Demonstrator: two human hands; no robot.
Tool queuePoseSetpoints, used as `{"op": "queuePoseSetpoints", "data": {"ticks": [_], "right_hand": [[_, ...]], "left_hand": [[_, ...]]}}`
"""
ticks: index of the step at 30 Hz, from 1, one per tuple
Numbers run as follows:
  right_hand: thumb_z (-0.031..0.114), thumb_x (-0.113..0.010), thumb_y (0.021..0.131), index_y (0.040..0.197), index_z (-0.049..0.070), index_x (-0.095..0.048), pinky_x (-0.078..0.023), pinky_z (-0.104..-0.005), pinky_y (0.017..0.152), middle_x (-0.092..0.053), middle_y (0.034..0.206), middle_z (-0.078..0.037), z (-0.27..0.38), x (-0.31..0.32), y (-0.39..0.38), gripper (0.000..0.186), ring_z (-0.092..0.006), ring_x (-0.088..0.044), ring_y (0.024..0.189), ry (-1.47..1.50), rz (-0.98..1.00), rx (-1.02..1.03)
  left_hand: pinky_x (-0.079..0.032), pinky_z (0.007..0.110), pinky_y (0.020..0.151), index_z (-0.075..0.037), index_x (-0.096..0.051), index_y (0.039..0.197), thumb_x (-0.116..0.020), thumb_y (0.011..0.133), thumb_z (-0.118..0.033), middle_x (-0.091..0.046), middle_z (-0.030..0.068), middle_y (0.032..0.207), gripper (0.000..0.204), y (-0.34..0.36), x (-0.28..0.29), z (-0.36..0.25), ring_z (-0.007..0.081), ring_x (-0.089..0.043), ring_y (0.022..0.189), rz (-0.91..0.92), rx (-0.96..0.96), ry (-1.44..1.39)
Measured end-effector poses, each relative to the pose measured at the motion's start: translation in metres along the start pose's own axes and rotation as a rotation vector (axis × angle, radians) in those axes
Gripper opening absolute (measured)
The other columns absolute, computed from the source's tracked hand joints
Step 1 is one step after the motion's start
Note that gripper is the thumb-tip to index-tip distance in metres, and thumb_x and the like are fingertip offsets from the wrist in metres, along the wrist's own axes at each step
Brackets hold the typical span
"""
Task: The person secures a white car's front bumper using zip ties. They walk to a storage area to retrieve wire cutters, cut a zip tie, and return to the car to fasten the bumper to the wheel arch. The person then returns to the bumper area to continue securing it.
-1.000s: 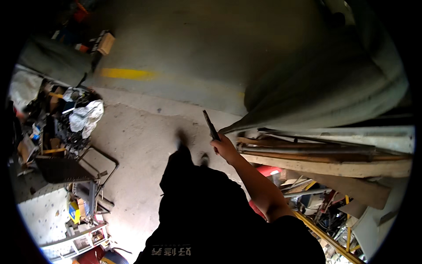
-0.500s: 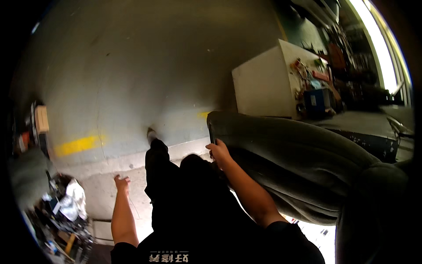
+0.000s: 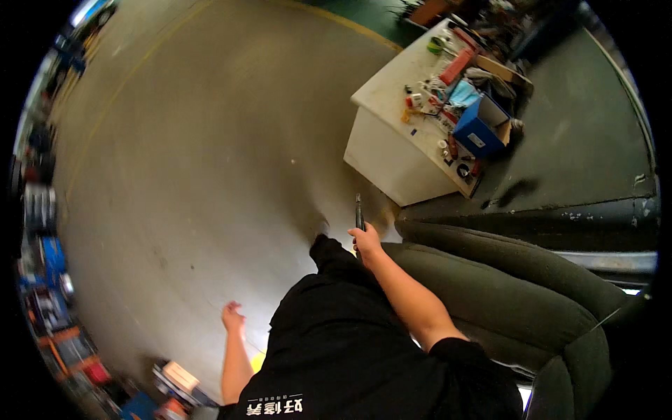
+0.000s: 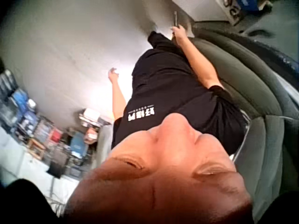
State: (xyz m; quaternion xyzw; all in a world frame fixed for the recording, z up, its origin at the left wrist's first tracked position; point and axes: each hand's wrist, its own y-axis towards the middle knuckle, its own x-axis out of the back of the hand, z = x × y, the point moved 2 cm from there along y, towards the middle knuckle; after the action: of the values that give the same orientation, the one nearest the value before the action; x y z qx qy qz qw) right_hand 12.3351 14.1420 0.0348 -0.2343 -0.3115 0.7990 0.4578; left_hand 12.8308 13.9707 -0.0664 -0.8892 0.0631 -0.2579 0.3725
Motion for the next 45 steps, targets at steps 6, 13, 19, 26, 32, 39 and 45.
{"op": "queuePoseSetpoints", "data": {"ticks": [6, 13, 19, 26, 32, 39, 45], "right_hand": [[0.007, -0.069, 0.08, 0.141, 0.005, -0.041, -0.047, -0.0298, 0.071, -0.054, 0.097, -0.004, 0.075, -0.049, 0.091, 0.067, -0.0137, -0.054, 0.081, 0.069, 0.001, 0.255], [0.018, -0.07, 0.088, 0.11, 0.009, -0.058, -0.046, -0.0277, 0.076, -0.055, 0.089, 0.0, 0.219, -0.196, 0.153, 0.027, -0.0119, -0.054, 0.081, 0.014, 0.257, 0.18], [0.018, -0.069, 0.091, 0.101, 0.005, -0.065, -0.047, -0.0287, 0.076, -0.063, 0.088, -0.002, 0.334, -0.325, 0.24, 0.017, -0.0121, -0.058, 0.081, -0.153, 0.392, 0.32], [0.015, -0.069, 0.093, 0.106, 0.003, -0.067, -0.048, -0.0265, 0.076, -0.067, 0.091, -0.003, 0.504, -0.516, 0.3, 0.018, -0.0101, -0.058, 0.081, -0.088, 0.231, 0.494], [0.016, -0.066, 0.095, 0.103, 0.006, -0.063, -0.044, -0.0237, 0.07, -0.066, 0.097, -0.004, 0.597, -0.632, 0.388, 0.013, -0.0128, -0.06, 0.083, 0.132, 0.29, 0.575], [0.009, -0.065, 0.094, 0.1, 0.004, -0.061, -0.048, -0.028, 0.075, -0.063, 0.091, -0.005, 0.701, -0.788, 0.522, 0.009, -0.0136, -0.06, 0.084, 0.234, 0.352, 0.532], [0.008, -0.061, 0.096, 0.106, 0.006, -0.054, -0.046, -0.0272, 0.071, -0.059, 0.094, -0.004, 0.791, -0.977, 0.64, 0.012, -0.0165, -0.059, 0.082, 0.397, 0.495, 0.377]], "left_hand": [[-0.05, 0.028, 0.049, -0.004, -0.043, 0.125, -0.04, 0.099, 0.0, -0.067, 0.0161, 0.109, 0.027, 0.061, -0.046, -0.089, 0.0184, -0.063, 0.07, -0.017, -0.207, -0.072], [-0.052, 0.027, 0.055, -0.003, -0.036, 0.13, -0.043, 0.096, 0.001, -0.068, 0.0165, 0.115, 0.036, 0.161, -0.088, -0.311, 0.0144, -0.06, 0.064, 0.04, -0.491, 0.074], [-0.053, 0.03, 0.07, -0.003, -0.052, 0.132, -0.041, 0.097, -0.003, -0.071, 0.0096, 0.115, 0.037, 0.193, -0.167, -0.636, 0.0176, -0.064, 0.073, 0.33, -0.815, 0.097], [-0.051, 0.035, 0.07, -0.011, -0.055, 0.131, -0.05, 0.091, -0.002, -0.073, 0.0042, 0.112, 0.041, 0.24, -0.175, -0.898, 0.0215, -0.064, 0.074, 0.483, -1.263, 0.51], [-0.05, 0.041, 0.077, -0.011, -0.061, 0.125, -0.051, 0.085, -0.001, -0.071, 0.0088, 0.109, 0.043, 0.307, -0.18, -1.038, 0.0334, -0.064, 0.083, 0.634, -1.34, 0.635], [-0.054, 0.042, 0.072, -0.008, -0.062, 0.122, -0.06, 0.084, -0.004, -0.072, 0.0127, 0.098, 0.039, 0.462, -0.177, -1.2, 0.0313, -0.068, 0.082, 0.684, -1.382, 0.573], [-0.055, 0.04, 0.069, -0.008, -0.072, 0.096, -0.065, 0.086, -0.013, -0.072, 0.0106, 0.087, 0.013, 0.597, -0.12, -1.343, 0.0301, -0.07, 0.081, 0.301, -1.366, 0.566]]}}
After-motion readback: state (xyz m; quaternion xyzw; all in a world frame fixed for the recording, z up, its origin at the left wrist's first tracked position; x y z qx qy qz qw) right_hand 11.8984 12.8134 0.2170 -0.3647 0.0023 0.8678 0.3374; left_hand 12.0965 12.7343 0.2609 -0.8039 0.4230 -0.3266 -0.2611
